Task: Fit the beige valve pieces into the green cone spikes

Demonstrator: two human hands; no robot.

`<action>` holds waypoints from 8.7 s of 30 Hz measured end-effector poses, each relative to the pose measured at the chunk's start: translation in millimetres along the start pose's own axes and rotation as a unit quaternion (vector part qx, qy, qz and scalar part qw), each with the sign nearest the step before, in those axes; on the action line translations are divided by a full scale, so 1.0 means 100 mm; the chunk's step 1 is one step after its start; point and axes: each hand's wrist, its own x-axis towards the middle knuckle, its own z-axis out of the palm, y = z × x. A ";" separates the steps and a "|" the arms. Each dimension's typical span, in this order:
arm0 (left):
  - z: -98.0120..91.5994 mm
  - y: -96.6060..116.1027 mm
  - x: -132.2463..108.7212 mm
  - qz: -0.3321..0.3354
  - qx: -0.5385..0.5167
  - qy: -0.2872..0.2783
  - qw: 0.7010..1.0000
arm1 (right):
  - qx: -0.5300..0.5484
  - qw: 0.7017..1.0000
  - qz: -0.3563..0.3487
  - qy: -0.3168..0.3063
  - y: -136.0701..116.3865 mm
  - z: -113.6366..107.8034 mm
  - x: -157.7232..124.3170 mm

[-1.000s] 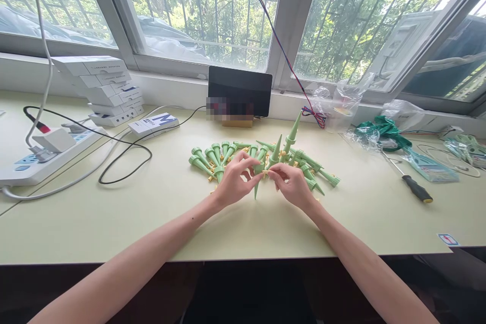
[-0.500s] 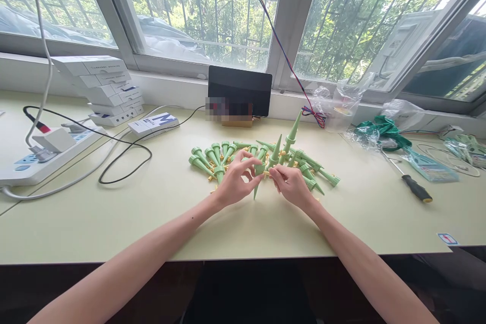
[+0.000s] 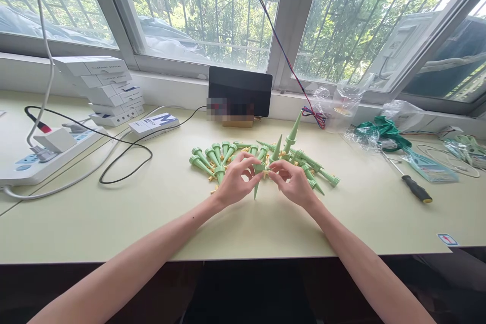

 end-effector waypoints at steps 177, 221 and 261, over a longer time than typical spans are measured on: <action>0.05 -0.01 -0.05 -0.045 0.002 -0.024 0.999 | -0.061 0.996 -0.064 -0.019 0.02 0.04 0.00; 0.07 0.04 -0.06 -0.039 -0.024 -0.020 0.999 | -0.073 0.995 -0.062 -0.008 0.00 0.08 -0.02; 0.06 -0.02 -0.04 -0.104 -0.075 -0.039 0.991 | -0.046 0.998 -0.051 0.011 0.02 0.07 -0.02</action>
